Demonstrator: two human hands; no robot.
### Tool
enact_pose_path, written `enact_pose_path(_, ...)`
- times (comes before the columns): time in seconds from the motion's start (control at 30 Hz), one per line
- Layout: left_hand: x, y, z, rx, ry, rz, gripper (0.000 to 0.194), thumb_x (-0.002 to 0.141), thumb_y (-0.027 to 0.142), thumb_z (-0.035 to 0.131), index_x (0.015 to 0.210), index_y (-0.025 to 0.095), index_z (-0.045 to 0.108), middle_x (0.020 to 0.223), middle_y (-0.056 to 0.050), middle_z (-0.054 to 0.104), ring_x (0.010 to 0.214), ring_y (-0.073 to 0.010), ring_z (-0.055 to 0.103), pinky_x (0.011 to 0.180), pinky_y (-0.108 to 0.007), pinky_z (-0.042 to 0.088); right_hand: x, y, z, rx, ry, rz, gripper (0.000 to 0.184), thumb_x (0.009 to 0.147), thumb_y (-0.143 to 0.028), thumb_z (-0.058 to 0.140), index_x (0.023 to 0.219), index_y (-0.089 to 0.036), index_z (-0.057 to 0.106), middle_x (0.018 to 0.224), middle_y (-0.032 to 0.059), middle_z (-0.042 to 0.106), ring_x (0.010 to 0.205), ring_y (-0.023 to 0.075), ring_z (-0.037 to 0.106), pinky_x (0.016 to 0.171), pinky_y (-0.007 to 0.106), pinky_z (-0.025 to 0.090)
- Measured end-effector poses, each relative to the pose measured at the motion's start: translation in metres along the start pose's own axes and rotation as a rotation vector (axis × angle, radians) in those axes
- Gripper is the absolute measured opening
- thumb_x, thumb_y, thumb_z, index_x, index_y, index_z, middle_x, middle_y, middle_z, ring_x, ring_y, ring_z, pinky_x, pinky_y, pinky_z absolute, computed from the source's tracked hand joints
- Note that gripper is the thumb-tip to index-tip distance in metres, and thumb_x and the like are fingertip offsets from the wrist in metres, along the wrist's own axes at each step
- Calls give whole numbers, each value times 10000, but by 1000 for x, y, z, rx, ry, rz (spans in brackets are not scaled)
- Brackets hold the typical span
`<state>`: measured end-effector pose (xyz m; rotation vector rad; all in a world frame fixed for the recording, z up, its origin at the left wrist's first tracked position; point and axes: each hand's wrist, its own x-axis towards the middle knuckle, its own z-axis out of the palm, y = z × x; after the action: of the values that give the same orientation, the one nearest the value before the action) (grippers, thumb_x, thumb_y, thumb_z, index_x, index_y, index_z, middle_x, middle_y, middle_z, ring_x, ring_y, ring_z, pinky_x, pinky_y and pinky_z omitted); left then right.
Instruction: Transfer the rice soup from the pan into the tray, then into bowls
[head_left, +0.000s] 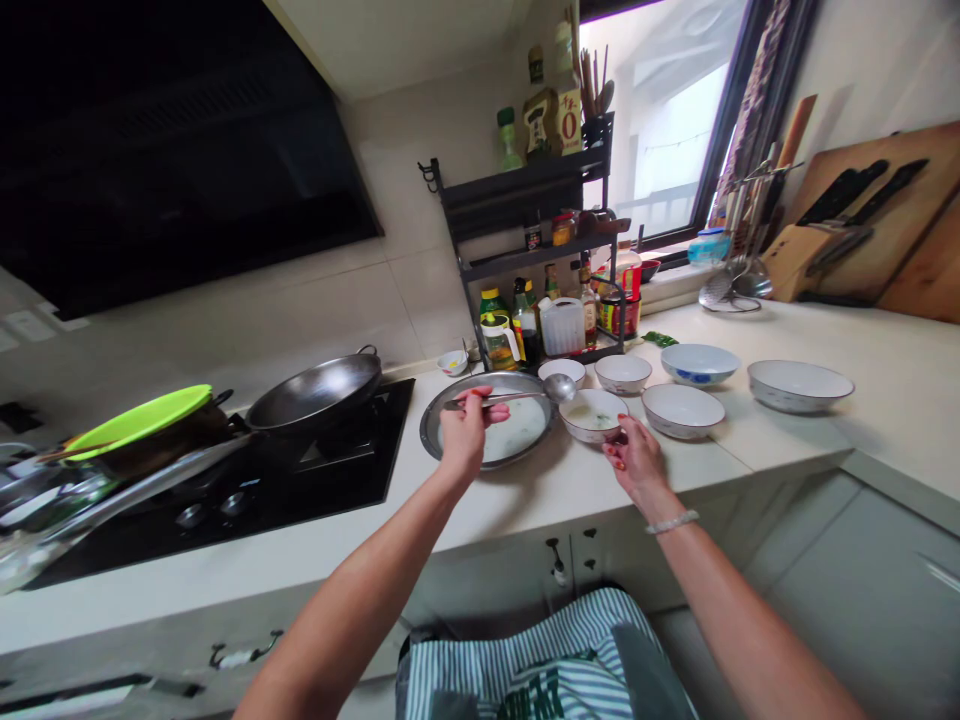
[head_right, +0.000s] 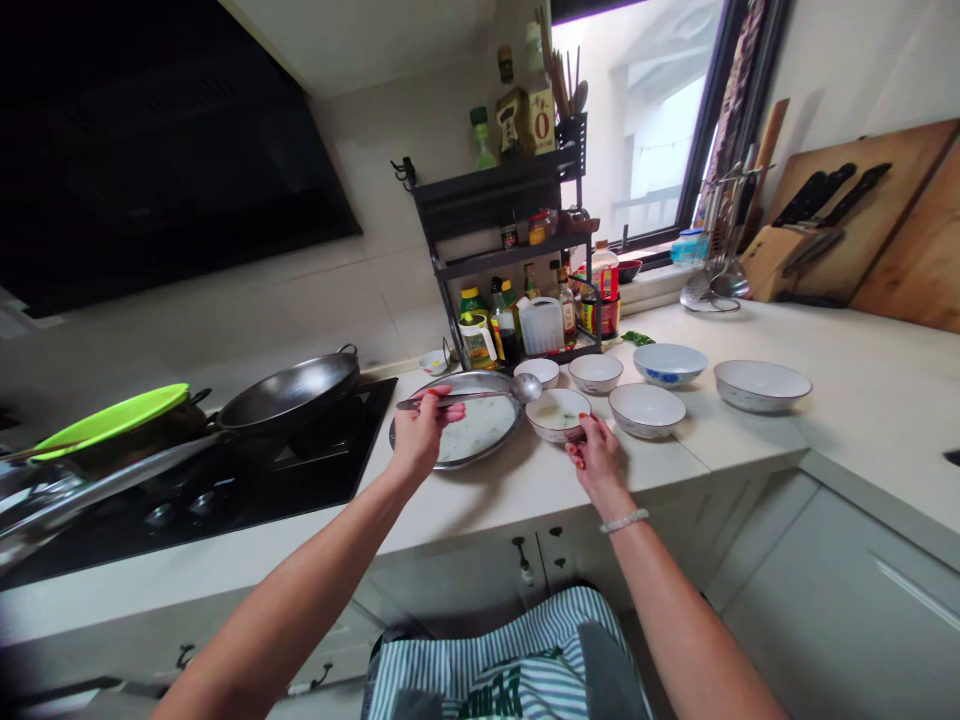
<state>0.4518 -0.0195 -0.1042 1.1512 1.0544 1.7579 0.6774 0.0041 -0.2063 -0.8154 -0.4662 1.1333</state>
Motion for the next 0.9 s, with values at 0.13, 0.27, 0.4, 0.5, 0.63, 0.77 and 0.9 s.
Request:
enact_pose_path(0.13, 15, 11, -32, -35, 209, -54, 153, 895, 184, 523, 833, 120, 648, 667, -50, 711, 593, -166, 730, 683, -285, 607, -1, -1, 0, -7, -3, 9, 393, 555, -388, 790, 795, -219, 529, 542, -75, 547, 344, 56, 438, 277, 137, 162)
enact_pose_path(0.27, 18, 11, -69, 163, 175, 52, 219, 908, 296, 542, 879, 117, 665, 629, -50, 706, 596, -210, 740, 676, -338, 618, 0, -1, 0, -18, -6, 2, 376, 567, -382, 779, 786, -219, 521, 549, -78, 539, 344, 54, 435, 278, 138, 160)
enact_pose_path(0.4, 18, 0, -92, 385, 108, 129, 257, 908, 381, 553, 889, 149, 663, 572, -36, 689, 562, -224, 733, 614, -322, 602, 1, 0, 0, -35, 1, -15, 369, 558, -391, 768, 783, -216, 533, 532, -80, 530, 342, 61, 443, 276, 141, 188)
enact_pose_path(0.5, 19, -8, -97, 502, 76, 168, 260, 920, 388, 534, 905, 163, 663, 576, -41, 701, 550, -226, 730, 583, -308, 586, 1, 0, -1, -42, 4, -16, 375, 553, -399, 767, 784, -217, 533, 536, -75, 540, 349, 67, 457, 274, 141, 186)
enact_pose_path(0.63, 21, -13, -91, 505, 66, 118, 245, 933, 350, 507, 882, 161, 654, 568, -45, 701, 531, -226, 723, 560, -302, 574, 0, -1, -1, -51, -6, -9, 363, 572, -400, 765, 788, -220, 535, 531, -78, 536, 355, 68, 458, 278, 138, 193)
enact_pose_path(0.77, 21, -8, -77, 349, 131, 8, 186, 921, 274, 529, 835, 154, 643, 522, -29, 671, 510, -215, 714, 565, -293, 576, 0, -1, -2, -57, -17, -8, 372, 575, -405, 773, 794, -223, 534, 532, -74, 540, 371, 76, 475, 279, 139, 193)
enact_pose_path(0.9, 22, -1, -69, 211, 201, -66, 165, 896, 185, 529, 787, 141, 645, 511, -33, 660, 525, -213, 720, 632, -314, 604, 0, -1, -2, -43, -22, -4, 397, 571, -403, 798, 810, -219, 540, 551, -74, 534, 366, 69, 464, 280, 142, 189)
